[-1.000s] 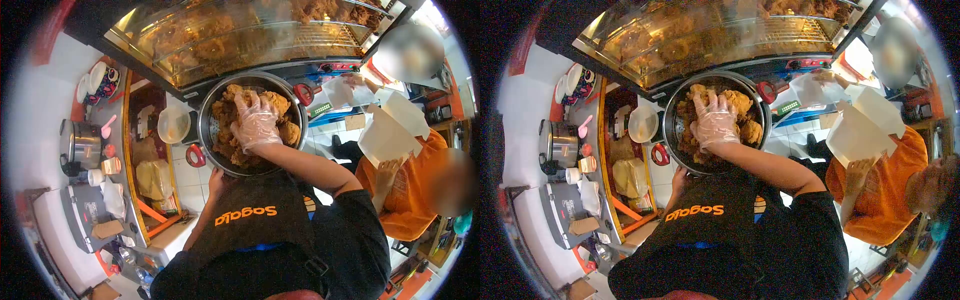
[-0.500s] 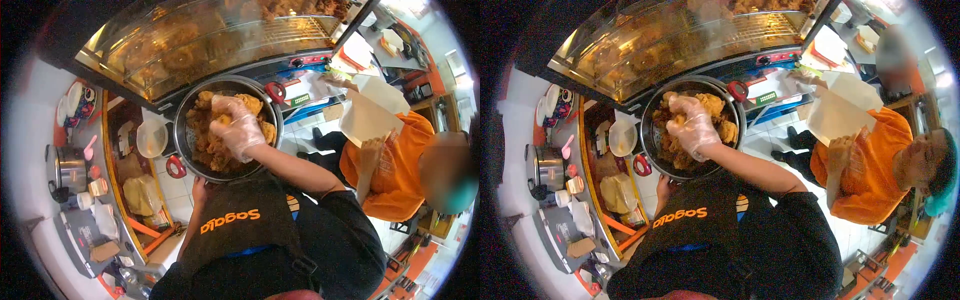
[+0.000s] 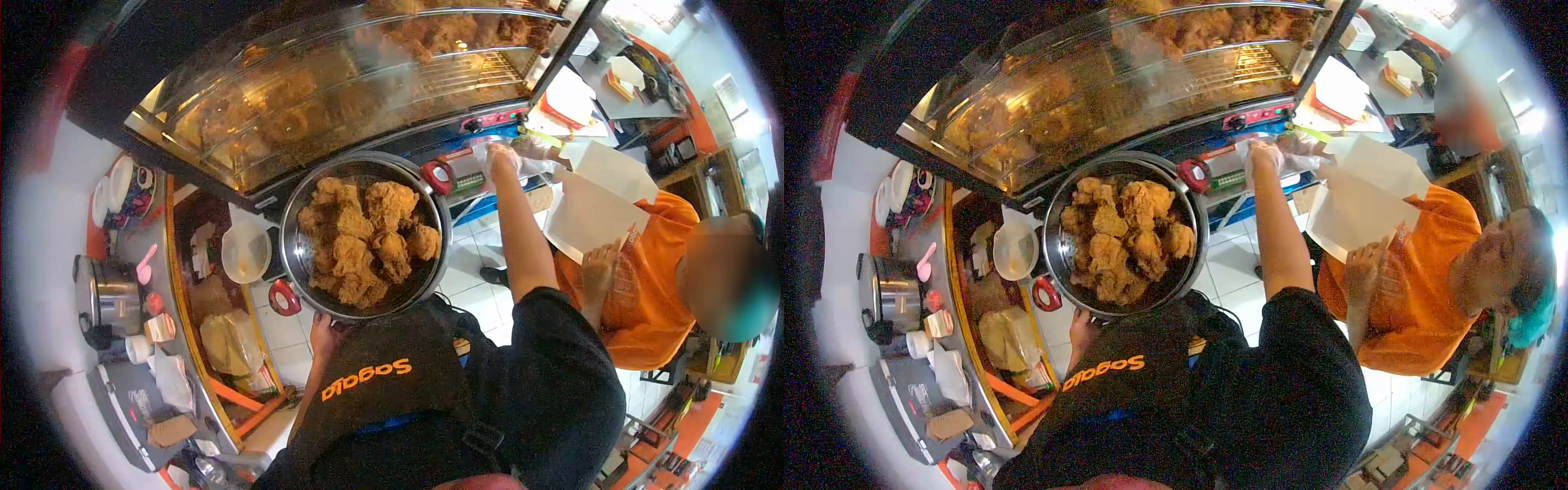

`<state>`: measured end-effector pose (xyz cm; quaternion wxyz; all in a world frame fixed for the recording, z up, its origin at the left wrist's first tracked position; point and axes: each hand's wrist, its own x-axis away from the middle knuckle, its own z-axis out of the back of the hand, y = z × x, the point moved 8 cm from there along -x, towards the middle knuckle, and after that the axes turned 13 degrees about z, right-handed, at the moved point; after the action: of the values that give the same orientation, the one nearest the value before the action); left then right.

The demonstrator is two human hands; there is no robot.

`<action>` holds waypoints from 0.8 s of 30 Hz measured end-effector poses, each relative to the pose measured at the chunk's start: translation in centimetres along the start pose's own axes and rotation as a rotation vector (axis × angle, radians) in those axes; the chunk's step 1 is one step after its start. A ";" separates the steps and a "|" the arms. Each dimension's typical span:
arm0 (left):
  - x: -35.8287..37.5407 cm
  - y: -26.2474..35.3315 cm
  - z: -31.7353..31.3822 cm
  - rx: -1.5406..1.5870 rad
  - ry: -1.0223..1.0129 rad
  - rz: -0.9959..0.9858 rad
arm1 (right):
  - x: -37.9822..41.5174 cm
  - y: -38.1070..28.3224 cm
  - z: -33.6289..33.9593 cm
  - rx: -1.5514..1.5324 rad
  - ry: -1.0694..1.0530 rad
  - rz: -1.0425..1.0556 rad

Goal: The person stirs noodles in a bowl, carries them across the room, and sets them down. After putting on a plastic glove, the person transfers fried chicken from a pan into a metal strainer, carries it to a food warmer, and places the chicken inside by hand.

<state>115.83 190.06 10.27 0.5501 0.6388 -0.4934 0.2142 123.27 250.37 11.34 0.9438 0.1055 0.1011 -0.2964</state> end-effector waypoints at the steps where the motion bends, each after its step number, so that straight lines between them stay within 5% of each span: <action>1: -0.7 -0.4 0.3 0.045 -0.047 -0.037 | 0.0 1.6 -0.8 -0.195 -0.231 -0.259; 2: -0.8 -0.5 0.7 0.089 -0.090 -0.076 | 1.0 1.7 -2.3 -0.386 -0.470 -0.514; 6: 0.2 0.1 0.1 0.002 -0.027 -0.006 | 0.2 1.5 -4.6 -0.390 -0.551 -0.398; 9: 0.4 0.4 -0.5 0.002 -0.079 -0.028 | -0.6 1.8 -5.4 -0.246 -0.351 -0.201; 11: 0.9 0.7 -0.6 -0.025 -0.033 -0.007 | 1.5 3.0 -5.5 -0.775 0.010 -0.488; 13: 1.6 0.8 -1.0 -0.094 0.028 0.053 | 6.8 -3.0 5.6 -1.060 0.529 -0.389; 14: 2.1 1.1 -1.3 -0.126 0.053 0.058 | 9.1 -6.7 12.9 -0.829 0.588 -0.225; 15: 2.2 1.2 -1.1 -0.112 0.062 0.050 | 12.6 -5.9 3.8 -0.961 0.386 -0.600; 16: 2.0 1.0 -1.0 -0.094 0.066 0.067 | 13.7 -10.4 8.6 -1.402 0.117 -0.578; 17: 1.8 0.9 -0.9 -0.076 0.068 0.081 | 15.9 -13.2 9.8 -1.605 0.247 -0.690; 18: 0.9 0.2 -0.2 -0.067 0.069 0.067 | 18.4 -15.7 9.4 -1.840 0.100 -0.877; 19: -0.3 -0.2 0.5 -0.139 0.020 -0.062 | 20.2 -15.7 10.5 -1.160 0.283 -0.437; 20: -0.6 0.1 0.8 -0.216 -0.030 -0.190 | 21.6 -18.2 12.1 -1.687 0.099 -0.872; 21: -0.4 0.4 1.1 -0.224 -0.035 -0.201 | 23.4 -17.3 9.2 -1.341 -0.084 -0.806; 23: 0.0 0.6 0.7 -0.425 -0.043 -0.096 | 23.3 -19.8 11.3 -1.714 -0.261 -0.946; 24: 1.3 1.2 -0.4 -0.193 0.005 0.103 | 23.9 -19.5 10.5 -1.717 -0.238 -0.955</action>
<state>115.42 190.05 12.09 0.5986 0.5561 -0.5424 0.1952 132.51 219.15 12.62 0.4856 -0.6968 0.2183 -0.4806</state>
